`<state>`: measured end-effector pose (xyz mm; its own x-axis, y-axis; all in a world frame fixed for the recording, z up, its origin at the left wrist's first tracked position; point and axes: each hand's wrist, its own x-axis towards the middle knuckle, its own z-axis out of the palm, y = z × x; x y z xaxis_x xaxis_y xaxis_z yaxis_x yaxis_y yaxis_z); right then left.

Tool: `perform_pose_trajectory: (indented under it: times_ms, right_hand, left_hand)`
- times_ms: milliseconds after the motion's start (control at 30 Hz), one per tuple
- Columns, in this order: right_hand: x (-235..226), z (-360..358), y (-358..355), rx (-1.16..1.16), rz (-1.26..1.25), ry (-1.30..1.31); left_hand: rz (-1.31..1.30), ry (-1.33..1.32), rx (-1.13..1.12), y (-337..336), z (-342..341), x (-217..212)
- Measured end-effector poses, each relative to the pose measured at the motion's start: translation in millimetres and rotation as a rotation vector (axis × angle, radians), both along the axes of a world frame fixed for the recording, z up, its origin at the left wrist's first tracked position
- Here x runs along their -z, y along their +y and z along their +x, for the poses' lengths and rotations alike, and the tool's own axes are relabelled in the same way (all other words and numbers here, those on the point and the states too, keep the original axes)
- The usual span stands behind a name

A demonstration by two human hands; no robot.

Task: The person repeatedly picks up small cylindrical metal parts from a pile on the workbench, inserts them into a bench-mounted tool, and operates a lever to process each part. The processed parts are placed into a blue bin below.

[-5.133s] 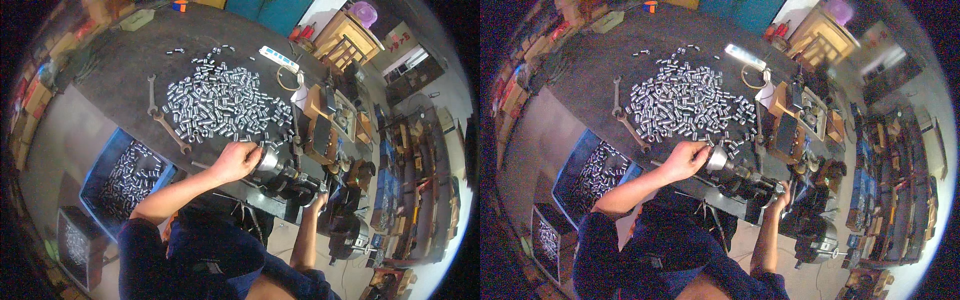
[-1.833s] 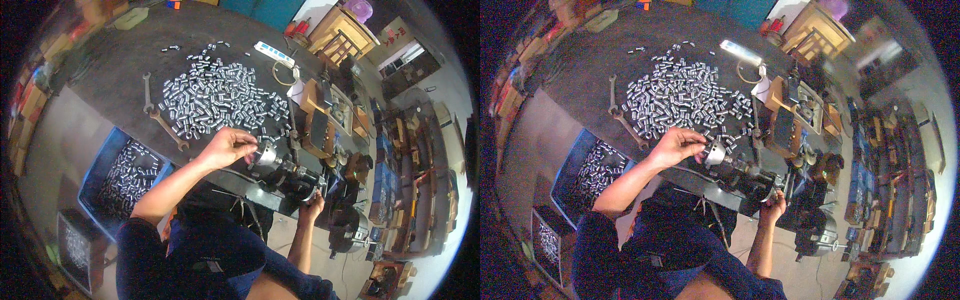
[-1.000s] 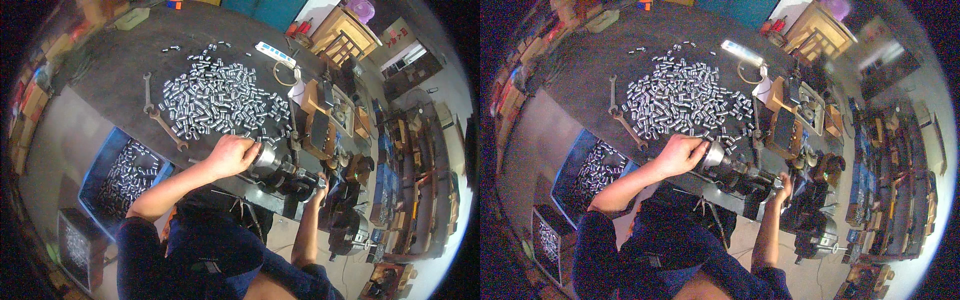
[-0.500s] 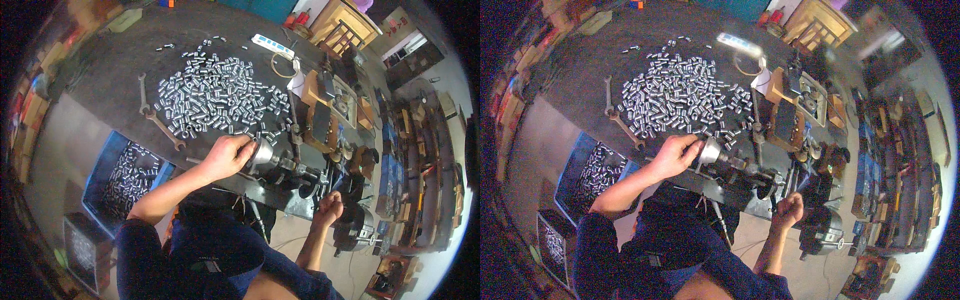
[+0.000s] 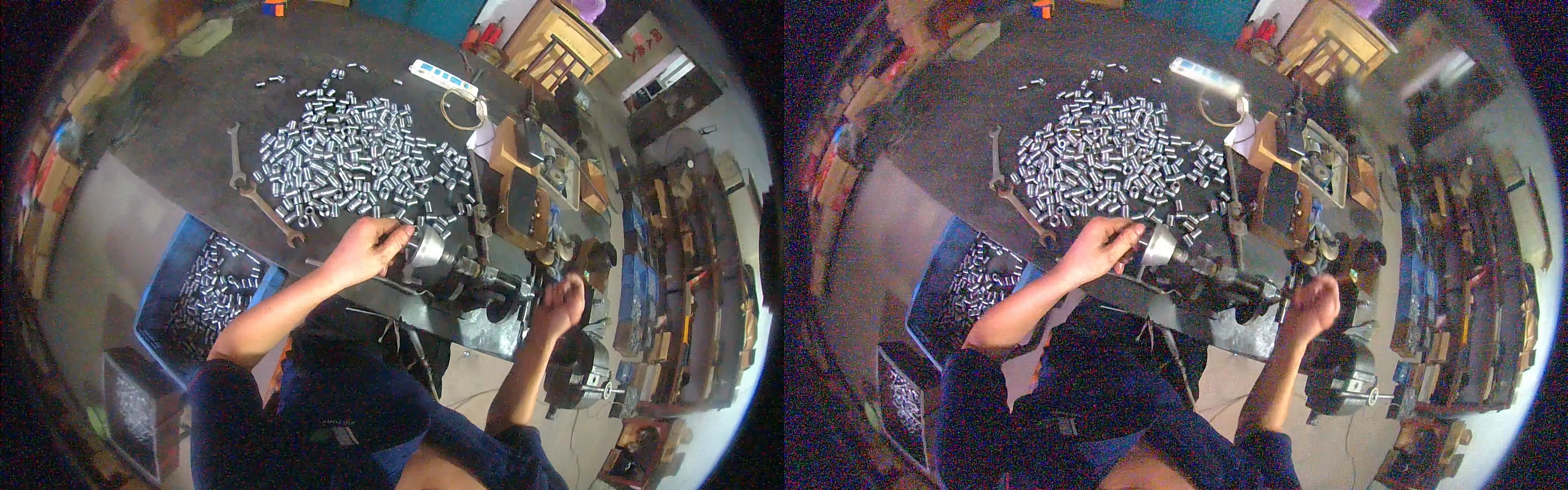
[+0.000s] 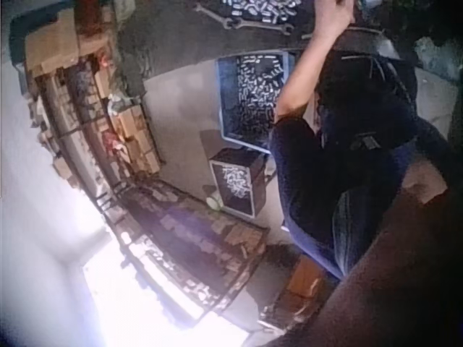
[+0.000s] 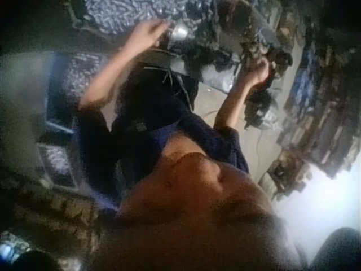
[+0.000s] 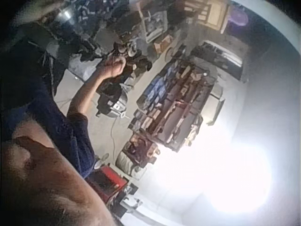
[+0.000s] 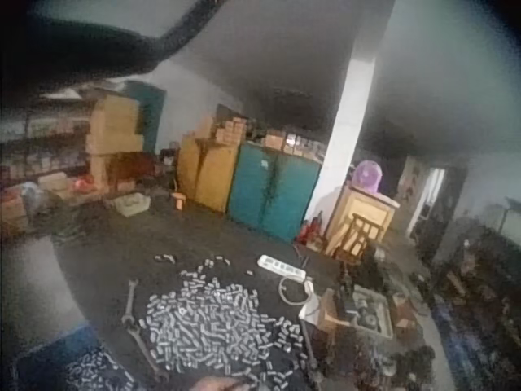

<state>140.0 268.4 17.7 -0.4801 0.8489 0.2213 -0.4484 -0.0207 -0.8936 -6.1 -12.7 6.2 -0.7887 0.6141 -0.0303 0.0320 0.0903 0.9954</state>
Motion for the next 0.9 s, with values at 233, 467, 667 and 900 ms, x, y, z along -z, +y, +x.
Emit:
perform_pose_trajectory:
  times_ms: [233, 467, 667, 900]
  right_hand:
    - [62, 70, -12, -0.23, -0.191, -0.072]
    - [125, -11, 73, 0.009, 0.317, -0.292]
    - [2, -5, 4, -0.051, 0.142, -0.008]
    - [45, 67, -24, -0.09, 0.037, -0.018]
  left_hand:
    - [0.015, -0.042, 0.024, -2, -2, 0]
    - [-0.048, -0.059, 0.02, -12, -12, 2]
    - [-0.289, -0.038, -0.257, -112, -9, 33]
    - [-1.107, 0.308, -0.476, -232, 22, 92]
